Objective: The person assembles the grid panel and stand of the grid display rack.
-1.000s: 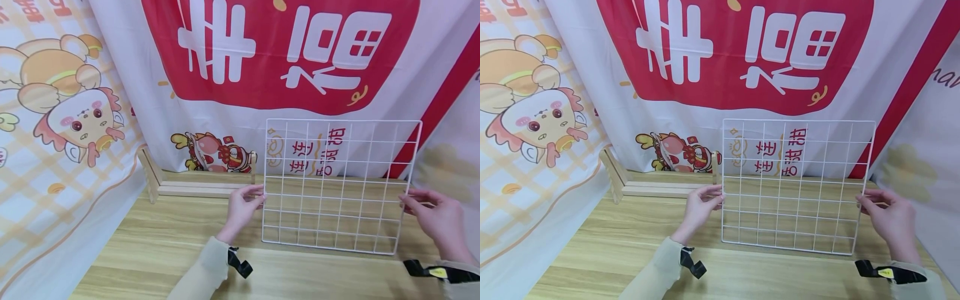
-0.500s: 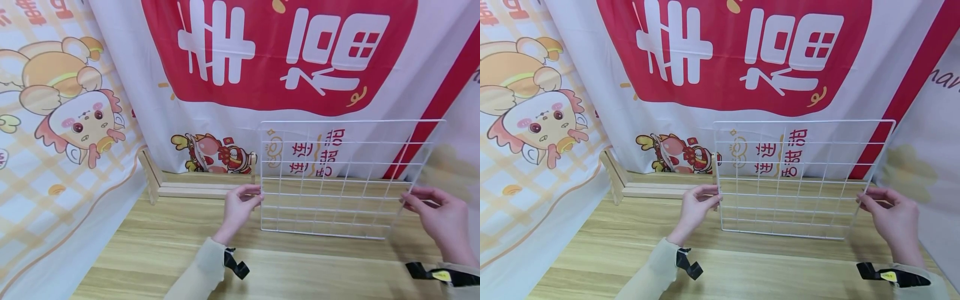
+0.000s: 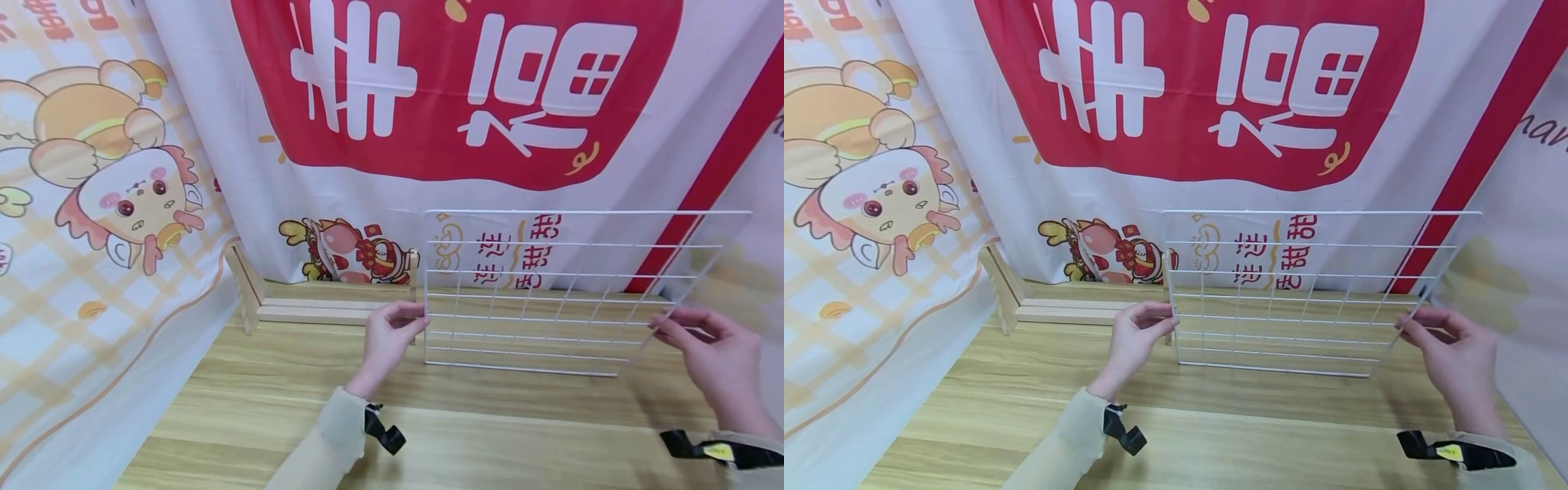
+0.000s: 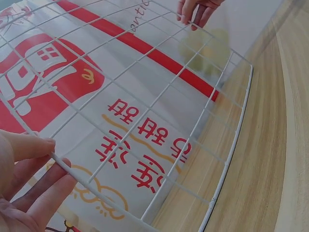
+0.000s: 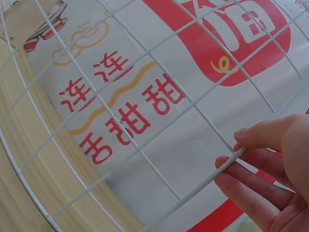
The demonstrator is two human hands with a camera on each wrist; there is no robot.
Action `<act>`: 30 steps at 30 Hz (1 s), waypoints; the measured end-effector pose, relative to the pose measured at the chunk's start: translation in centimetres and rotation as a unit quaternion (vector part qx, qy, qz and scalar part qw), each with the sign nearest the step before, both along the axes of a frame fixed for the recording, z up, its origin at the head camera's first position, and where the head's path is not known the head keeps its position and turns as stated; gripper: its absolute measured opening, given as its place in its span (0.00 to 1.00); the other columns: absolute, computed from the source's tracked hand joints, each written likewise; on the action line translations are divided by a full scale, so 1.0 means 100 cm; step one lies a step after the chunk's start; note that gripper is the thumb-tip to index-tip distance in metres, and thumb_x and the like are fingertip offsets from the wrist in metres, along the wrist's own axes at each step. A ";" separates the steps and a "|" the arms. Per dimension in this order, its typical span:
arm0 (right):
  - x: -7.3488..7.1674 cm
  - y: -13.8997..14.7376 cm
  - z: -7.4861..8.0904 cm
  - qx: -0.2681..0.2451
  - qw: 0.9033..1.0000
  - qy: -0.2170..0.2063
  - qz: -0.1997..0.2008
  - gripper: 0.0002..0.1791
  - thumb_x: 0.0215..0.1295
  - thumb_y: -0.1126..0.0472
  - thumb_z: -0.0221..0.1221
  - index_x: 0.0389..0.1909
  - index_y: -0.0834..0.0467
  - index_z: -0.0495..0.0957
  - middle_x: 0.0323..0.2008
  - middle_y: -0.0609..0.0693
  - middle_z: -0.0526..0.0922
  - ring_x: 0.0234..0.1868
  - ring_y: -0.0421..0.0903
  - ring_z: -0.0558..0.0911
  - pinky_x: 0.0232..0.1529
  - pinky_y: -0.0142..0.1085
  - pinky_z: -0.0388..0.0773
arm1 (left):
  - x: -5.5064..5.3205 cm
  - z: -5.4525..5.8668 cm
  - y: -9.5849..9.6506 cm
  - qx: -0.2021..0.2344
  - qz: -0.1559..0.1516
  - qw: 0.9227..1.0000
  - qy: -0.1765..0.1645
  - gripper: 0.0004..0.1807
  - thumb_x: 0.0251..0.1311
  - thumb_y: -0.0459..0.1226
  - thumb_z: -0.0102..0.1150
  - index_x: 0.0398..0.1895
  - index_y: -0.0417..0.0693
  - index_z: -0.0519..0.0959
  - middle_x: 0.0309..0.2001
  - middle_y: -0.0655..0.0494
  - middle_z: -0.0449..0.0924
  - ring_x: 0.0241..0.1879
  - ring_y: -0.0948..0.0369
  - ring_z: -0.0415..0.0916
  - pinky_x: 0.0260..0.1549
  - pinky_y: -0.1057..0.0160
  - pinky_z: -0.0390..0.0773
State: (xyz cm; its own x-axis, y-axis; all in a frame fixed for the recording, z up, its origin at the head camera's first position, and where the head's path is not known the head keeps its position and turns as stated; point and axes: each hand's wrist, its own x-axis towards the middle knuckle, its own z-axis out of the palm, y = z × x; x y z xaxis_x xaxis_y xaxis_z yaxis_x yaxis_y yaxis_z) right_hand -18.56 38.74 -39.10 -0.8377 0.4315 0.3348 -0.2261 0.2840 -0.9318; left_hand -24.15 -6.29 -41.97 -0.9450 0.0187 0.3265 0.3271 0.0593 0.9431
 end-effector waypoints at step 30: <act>0.034 -0.029 0.048 0.059 0.996 0.040 -0.051 0.24 0.65 0.74 0.65 0.62 0.63 0.79 0.44 0.31 0.85 0.44 0.28 0.83 0.45 0.15 0.75 | -0.004 -0.003 -0.001 -0.006 -0.016 1.000 0.019 0.10 0.57 0.34 0.75 0.42 0.46 0.87 0.40 0.54 0.87 0.39 0.56 0.85 0.41 0.62 0.86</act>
